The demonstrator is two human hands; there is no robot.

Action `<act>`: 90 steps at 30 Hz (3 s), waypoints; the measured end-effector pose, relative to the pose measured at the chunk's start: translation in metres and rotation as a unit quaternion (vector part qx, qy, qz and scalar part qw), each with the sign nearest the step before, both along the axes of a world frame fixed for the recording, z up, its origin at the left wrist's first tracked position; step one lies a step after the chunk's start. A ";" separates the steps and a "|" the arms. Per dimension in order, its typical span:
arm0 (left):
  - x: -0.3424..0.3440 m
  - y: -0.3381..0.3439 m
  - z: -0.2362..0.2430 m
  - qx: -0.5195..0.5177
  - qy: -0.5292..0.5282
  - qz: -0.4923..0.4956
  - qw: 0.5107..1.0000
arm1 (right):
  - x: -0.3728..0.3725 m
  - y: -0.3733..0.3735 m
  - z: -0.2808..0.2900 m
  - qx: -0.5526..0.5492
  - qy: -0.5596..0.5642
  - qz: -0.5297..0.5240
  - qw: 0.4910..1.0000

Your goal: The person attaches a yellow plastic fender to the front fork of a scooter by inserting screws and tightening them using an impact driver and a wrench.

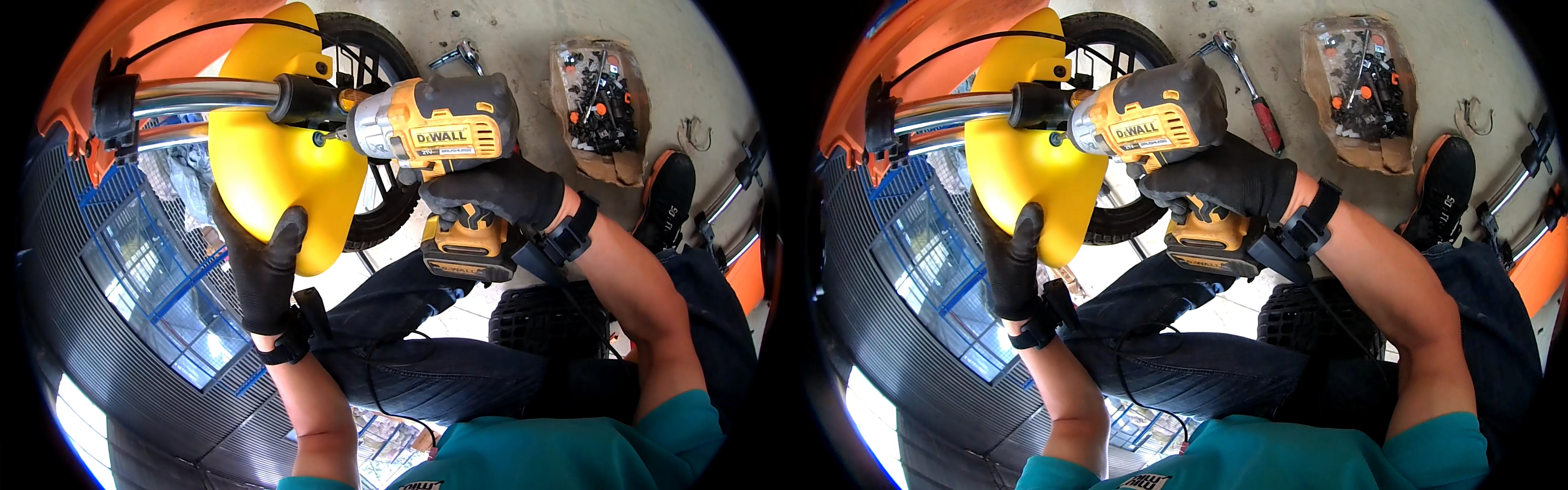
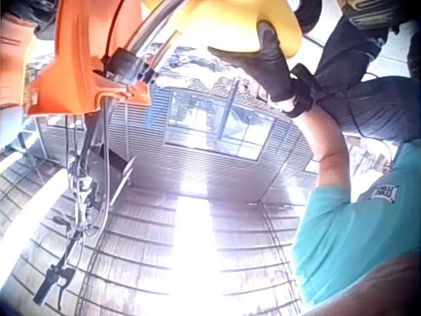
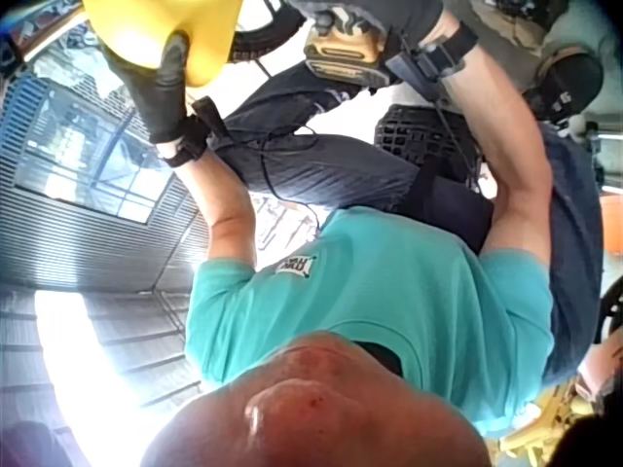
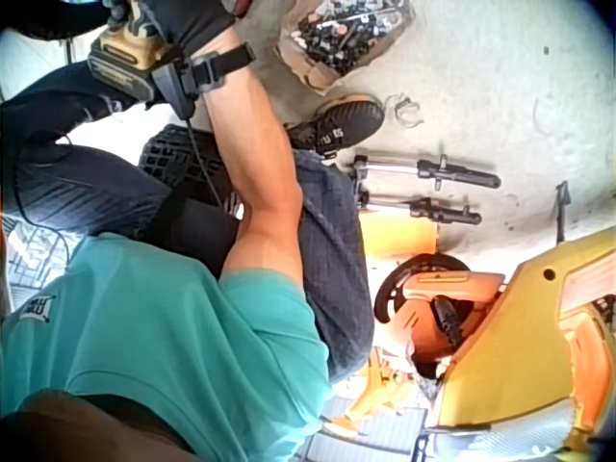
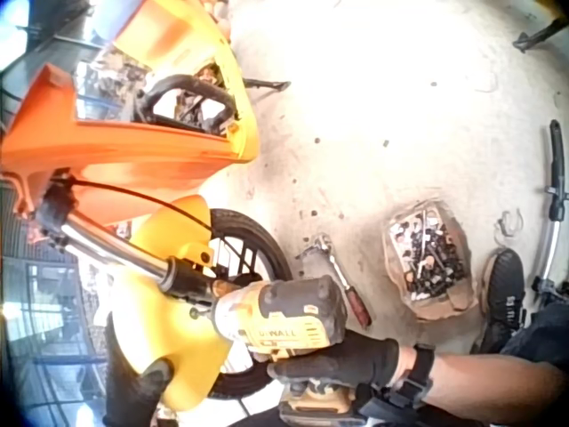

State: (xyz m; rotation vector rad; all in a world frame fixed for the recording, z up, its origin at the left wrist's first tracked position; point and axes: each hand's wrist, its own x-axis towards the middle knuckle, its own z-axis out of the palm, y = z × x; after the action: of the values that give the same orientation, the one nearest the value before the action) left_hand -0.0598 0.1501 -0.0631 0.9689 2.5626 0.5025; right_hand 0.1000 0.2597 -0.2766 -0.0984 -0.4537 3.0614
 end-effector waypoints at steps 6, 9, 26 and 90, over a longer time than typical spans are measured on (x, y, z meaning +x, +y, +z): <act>0.000 -0.001 0.000 -0.003 0.010 0.000 1.000 | -0.002 0.001 0.001 0.031 0.005 -0.006 0.999; 0.000 0.000 0.000 -0.001 0.005 -0.005 1.000 | -0.001 0.000 0.002 0.015 -0.006 0.006 1.000; 0.002 0.001 0.000 0.008 -0.006 0.010 1.000 | -0.004 -0.001 0.006 0.010 0.012 -0.028 0.999; 0.160 -0.100 -0.216 0.176 -0.483 0.067 0.855 | 0.149 -0.087 -0.046 0.809 -0.077 -0.002 0.583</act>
State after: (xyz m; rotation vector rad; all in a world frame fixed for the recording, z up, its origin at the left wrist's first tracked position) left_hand 0.1005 0.0501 -0.2791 0.4261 1.6347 1.1734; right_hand 0.2490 0.1724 -0.3228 -0.2351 -2.7344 1.4035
